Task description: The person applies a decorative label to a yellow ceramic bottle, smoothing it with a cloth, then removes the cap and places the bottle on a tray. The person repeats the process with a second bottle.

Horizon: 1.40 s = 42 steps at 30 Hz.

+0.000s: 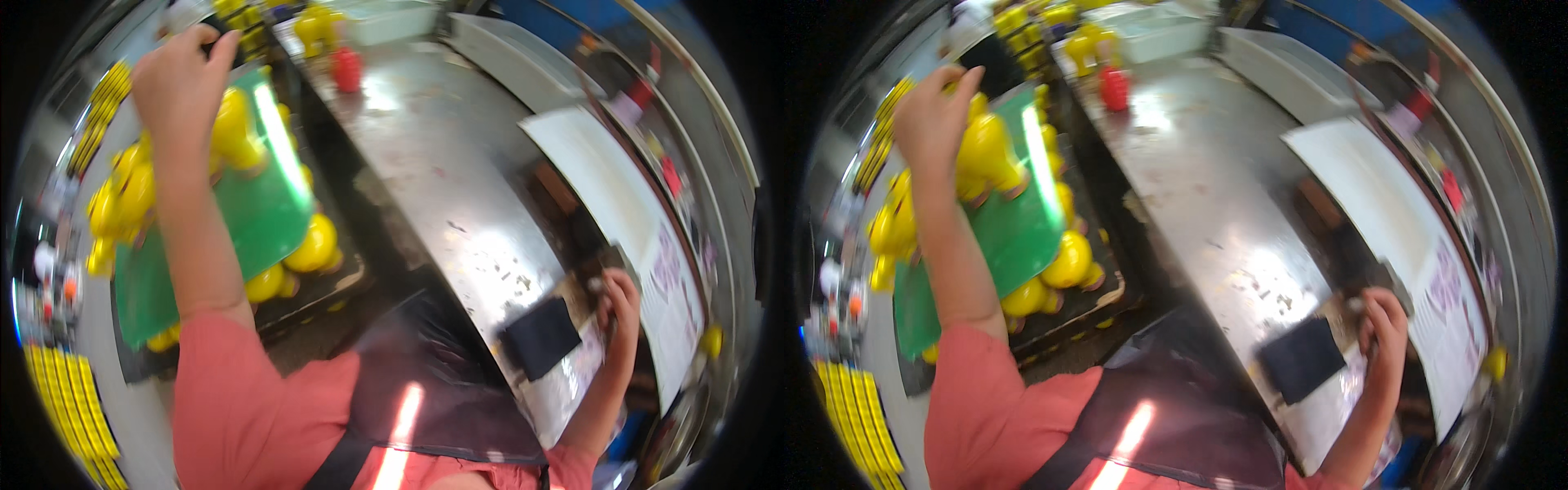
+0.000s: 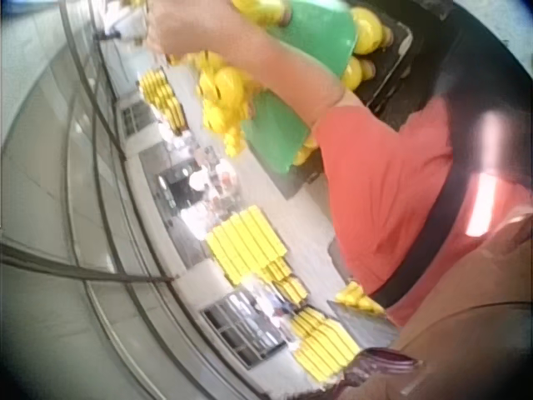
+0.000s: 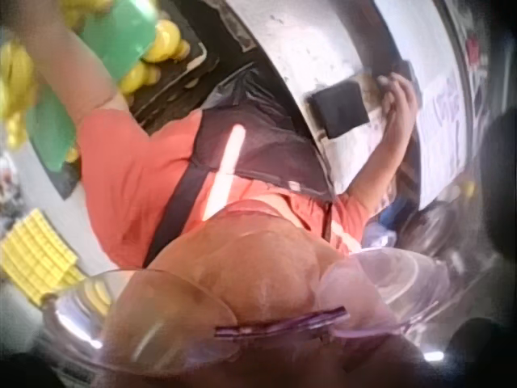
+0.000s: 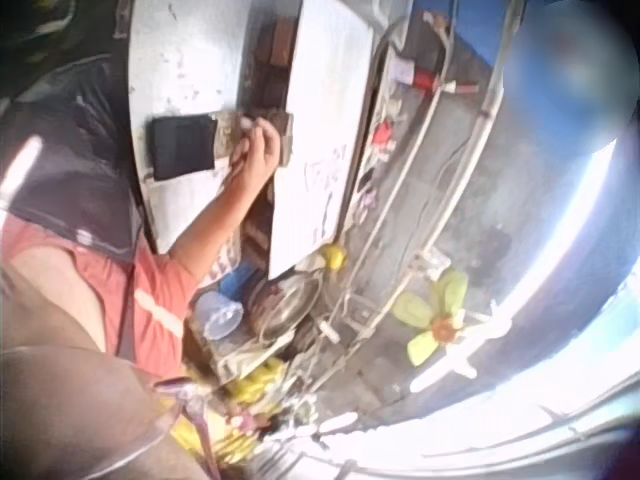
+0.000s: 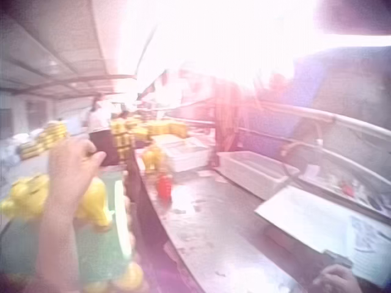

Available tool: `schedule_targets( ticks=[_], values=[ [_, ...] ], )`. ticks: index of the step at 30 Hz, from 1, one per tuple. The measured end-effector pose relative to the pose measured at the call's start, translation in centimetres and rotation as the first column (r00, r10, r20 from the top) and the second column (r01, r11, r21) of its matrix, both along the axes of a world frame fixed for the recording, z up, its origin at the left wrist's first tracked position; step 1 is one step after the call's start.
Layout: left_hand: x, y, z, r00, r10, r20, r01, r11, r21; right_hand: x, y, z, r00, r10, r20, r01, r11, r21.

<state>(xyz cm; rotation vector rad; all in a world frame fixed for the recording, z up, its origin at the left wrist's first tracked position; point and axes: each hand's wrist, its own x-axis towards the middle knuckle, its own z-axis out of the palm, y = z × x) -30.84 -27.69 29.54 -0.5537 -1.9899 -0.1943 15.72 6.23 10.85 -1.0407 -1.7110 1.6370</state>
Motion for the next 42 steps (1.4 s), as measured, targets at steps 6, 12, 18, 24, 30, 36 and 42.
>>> schedule_targets(
  ticks=[6, 12, 18, 24, 30, 36, 42],
  values=[
    [12.4, 14.4, -2.2, 0.678, -0.725, -0.120, 0.734, 0.676, 0.063, 0.3, -4.0, 0.5, 1.000, -0.026, 0.009, 0.025, 0.996, 0.082],
    [21.8, 25.8, -6.6, 0.183, -0.959, 0.218, 0.967, 0.215, 0.133, 5.5, -8.1, 0.9, 0.949, -0.310, -0.053, 0.312, 0.908, 0.280],
    [28.8, 31.5, -9.8, -0.209, -0.902, 0.378, 0.969, -0.139, 0.205, 15.2, -15.5, 3.9, 0.650, -0.756, 0.072, 0.664, 0.612, 0.431],
    [36.3, 33.4, -12.6, -0.507, -0.742, 0.439, 0.860, -0.466, 0.207, 22.1, -27.4, 9.5, -0.044, -0.995, 0.085, 0.387, 0.062, 0.920],
    [40.3, 32.1, -13.9, -0.582, -0.633, 0.510, 0.793, -0.580, 0.184, 29.4, -40.0, 17.9, -0.906, -0.422, 0.035, 0.013, 0.054, 0.998],
    [39.9, 31.6, -14.8, -0.562, -0.587, 0.583, 0.795, -0.578, 0.185, 30.4, -49.7, 20.4, -0.996, -0.071, -0.045, -0.056, 0.159, 0.986],
    [36.9, 30.7, -5.3, -0.968, -0.241, 0.073, 0.250, -0.878, 0.408, 26.8, -48.7, 18.7, -0.906, -0.417, -0.066, 0.010, -0.177, 0.984]
  ],
)
